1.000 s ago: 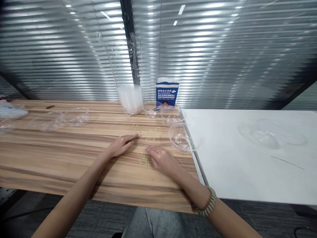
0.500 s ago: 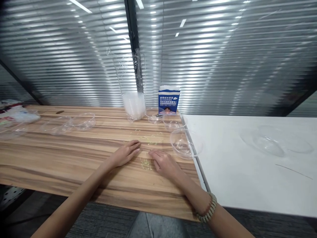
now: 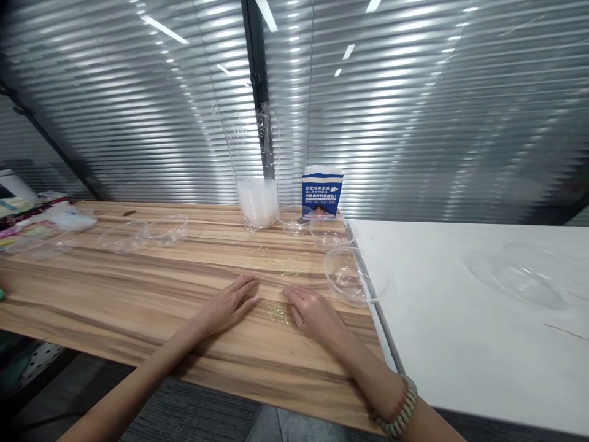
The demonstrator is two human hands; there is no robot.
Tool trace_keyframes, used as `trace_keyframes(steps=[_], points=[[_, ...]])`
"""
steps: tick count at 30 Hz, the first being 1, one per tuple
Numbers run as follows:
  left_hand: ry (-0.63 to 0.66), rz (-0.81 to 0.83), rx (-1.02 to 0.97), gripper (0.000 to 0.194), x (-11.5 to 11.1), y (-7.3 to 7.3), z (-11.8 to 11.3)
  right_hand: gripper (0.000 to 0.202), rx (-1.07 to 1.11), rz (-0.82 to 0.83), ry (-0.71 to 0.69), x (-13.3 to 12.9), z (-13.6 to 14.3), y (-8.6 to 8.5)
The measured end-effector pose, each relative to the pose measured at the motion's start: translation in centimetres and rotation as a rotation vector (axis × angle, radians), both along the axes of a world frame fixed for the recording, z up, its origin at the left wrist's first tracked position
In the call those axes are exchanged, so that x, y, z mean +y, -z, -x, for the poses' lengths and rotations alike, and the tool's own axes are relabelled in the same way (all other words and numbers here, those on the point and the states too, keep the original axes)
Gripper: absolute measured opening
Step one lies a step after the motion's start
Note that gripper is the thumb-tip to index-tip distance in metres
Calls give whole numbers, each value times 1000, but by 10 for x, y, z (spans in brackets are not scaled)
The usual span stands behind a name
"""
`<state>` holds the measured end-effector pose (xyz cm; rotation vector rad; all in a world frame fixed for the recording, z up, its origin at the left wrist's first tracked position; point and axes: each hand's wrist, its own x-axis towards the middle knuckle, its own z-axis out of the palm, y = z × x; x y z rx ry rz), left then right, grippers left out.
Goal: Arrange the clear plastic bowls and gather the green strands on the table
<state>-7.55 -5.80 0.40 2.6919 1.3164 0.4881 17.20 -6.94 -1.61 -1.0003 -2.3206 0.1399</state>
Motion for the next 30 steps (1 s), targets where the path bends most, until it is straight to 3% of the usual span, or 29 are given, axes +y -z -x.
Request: trace_keyframes(steps=[6,10,14,20,24,30], points=[[-127,-22,-126,32,-1,-1,25,42,5,1,-1,2,0,3],[-196,-56,-214,33,33,-9,33,42,1,9,-2,3,-1,6],[-330,4,-349,36,65,-7,41,43,-8,19,9,3,-3,6],[-222,165,-483,51,60,5,49,43,31,49,-1,2,-5,6],[-235,196,-546,51,60,7,50,43,37,39,4,1,-5,4],[-204,221,-471,52,61,6,49,43,30,24,-9,-3,-4,0]])
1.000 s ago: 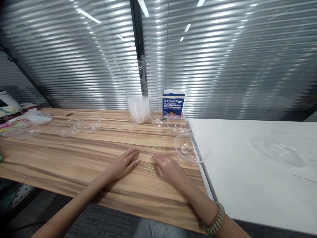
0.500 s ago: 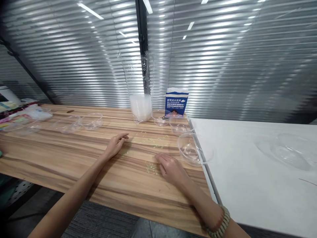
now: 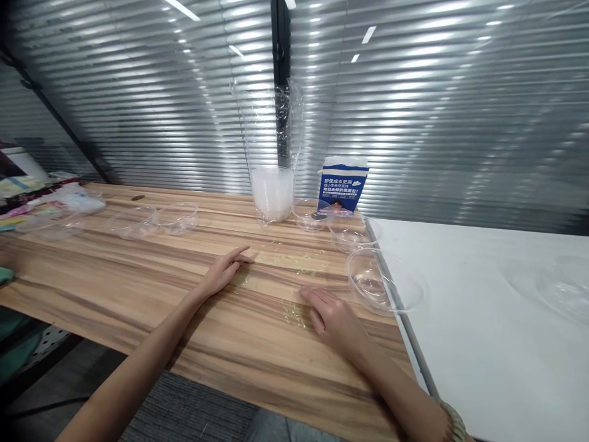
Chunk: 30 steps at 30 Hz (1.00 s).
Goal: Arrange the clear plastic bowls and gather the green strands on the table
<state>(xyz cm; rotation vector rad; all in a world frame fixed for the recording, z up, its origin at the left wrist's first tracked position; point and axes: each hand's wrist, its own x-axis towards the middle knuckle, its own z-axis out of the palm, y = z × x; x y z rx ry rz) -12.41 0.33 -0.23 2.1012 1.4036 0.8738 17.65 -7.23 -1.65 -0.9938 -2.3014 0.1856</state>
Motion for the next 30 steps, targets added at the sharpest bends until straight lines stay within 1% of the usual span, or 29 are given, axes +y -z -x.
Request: trace_keyframes(steps=[3,7,10,14,16,18,23,30], points=[[4,-18,0,51,-2,0,-3,43,13,10,4,-1,-1,0],[-81,-78,-27,50,2,3,-4,41,20,42,-4,4,9,-6],[-171,-155,-38,51,8,5,0,42,-43,62,-97,15,34,-18],[-301,-237,-41,48,16,11,12,44,-173,96,-193,36,81,-31],[-372,-254,-50,46,20,14,18,47,-243,116,-186,47,99,-32],[-408,-257,-61,45,22,16,21,48,-277,118,-165,55,110,-31],[-381,-274,-58,43,24,18,19,46,-314,98,-181,66,116,-25],[-364,-280,-36,43,24,18,17,48,-319,82,-169,67,111,-21]])
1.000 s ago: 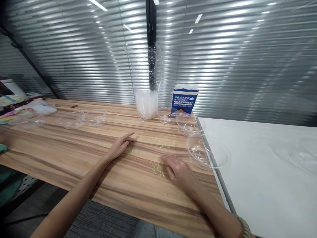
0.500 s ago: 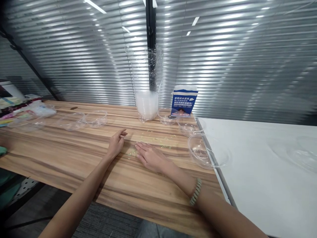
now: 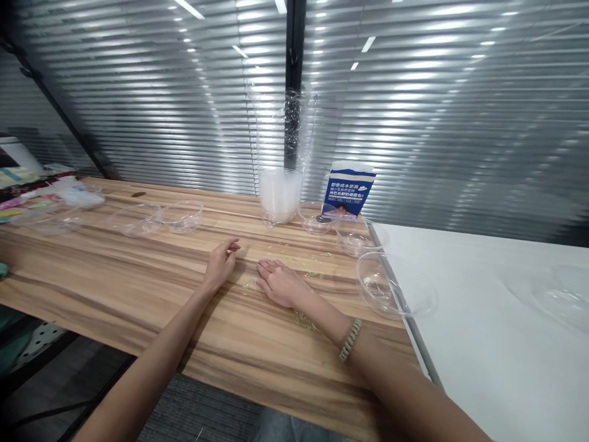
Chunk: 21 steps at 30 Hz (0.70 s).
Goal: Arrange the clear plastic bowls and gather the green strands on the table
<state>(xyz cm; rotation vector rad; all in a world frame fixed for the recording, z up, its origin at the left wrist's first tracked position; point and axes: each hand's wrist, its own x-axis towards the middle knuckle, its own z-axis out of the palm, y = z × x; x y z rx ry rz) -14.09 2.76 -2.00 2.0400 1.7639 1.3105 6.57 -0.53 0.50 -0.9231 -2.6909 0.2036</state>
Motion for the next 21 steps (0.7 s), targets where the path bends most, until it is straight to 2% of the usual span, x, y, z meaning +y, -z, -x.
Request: trace_keyframes(steps=[4,10,15,21], points=[[15,-4,33,43,-2,-1,-1,48,31,14,-2,-3,-7,2],[277,50,234,35,-14,-5,-10,46,30,67,-10,-19,-28,0],[316,87,266,38,-21,-11,-14,44,118,156,-73,-35,-55,-8],[515,230,260,42,-32,-21,-19,46,315,324,78,-37,-77,-13]])
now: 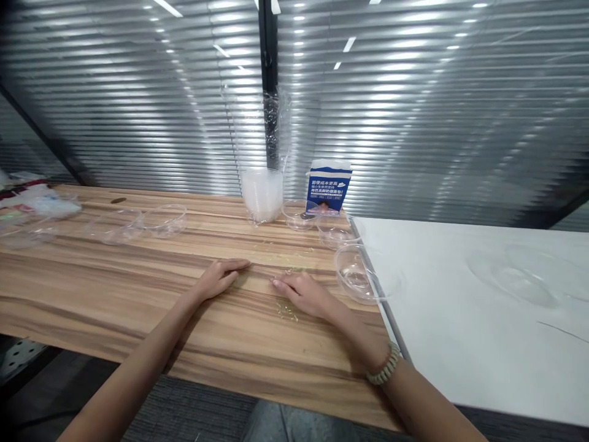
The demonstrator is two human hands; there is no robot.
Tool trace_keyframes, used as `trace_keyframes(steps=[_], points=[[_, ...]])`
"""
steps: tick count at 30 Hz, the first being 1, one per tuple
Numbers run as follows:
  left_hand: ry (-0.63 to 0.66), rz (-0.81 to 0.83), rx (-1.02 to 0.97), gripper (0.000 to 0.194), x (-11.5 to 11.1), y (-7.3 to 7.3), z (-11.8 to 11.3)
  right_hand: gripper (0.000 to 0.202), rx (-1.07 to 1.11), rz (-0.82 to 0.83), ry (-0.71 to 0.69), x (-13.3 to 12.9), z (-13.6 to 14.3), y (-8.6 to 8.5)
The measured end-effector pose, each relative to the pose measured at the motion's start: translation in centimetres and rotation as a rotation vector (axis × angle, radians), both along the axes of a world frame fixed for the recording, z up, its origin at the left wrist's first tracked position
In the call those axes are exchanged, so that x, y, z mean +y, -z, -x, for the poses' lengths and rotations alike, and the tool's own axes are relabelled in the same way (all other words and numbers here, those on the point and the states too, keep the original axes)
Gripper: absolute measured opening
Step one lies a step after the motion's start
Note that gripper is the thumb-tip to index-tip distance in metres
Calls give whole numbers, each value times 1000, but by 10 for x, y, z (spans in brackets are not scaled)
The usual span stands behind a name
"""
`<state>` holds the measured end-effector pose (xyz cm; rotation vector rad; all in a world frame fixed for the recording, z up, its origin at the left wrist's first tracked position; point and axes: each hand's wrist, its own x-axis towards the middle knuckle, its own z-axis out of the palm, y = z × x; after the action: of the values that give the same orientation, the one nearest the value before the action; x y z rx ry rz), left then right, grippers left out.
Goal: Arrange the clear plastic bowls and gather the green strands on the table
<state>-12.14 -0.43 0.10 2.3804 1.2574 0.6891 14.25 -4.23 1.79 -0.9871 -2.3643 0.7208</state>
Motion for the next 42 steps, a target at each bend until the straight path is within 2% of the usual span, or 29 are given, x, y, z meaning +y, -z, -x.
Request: trace_keyframes(steps=[4,6,9,12,15,19,26,30,34,38,42], points=[[117,24,46,41,-7,-6,-13,44,90,64,3,3,-5,5],[107,15,13,40,-8,-7,-17,45,130,106,4,4,-7,8],[-66,-15,-96,40,-5,-8,-14,46,200,178,27,4,-10,12],[-257,-32,-192,39,-2,-10,-2,45,294,235,51,4,-12,13],[-332,17,-193,33,0,-14,10,44,372,261,86,3,-13,11],[-206,139,-122,29,0,-16,17,43,405,241,156,4,-12,11],[44,304,-128,22,-2,-20,24,42,404,162,234,7,-14,13],[71,350,-94,22,-3,-23,23,41,387,140,239,6,-14,12],[42,358,-56,23,-2,-20,21,41,376,126,234,7,-13,13],[27,335,-12,24,1,-16,23,40,378,102,244,9,-13,14],[3,290,-21,26,-2,-21,16,38,356,47,267,9,-14,11]])
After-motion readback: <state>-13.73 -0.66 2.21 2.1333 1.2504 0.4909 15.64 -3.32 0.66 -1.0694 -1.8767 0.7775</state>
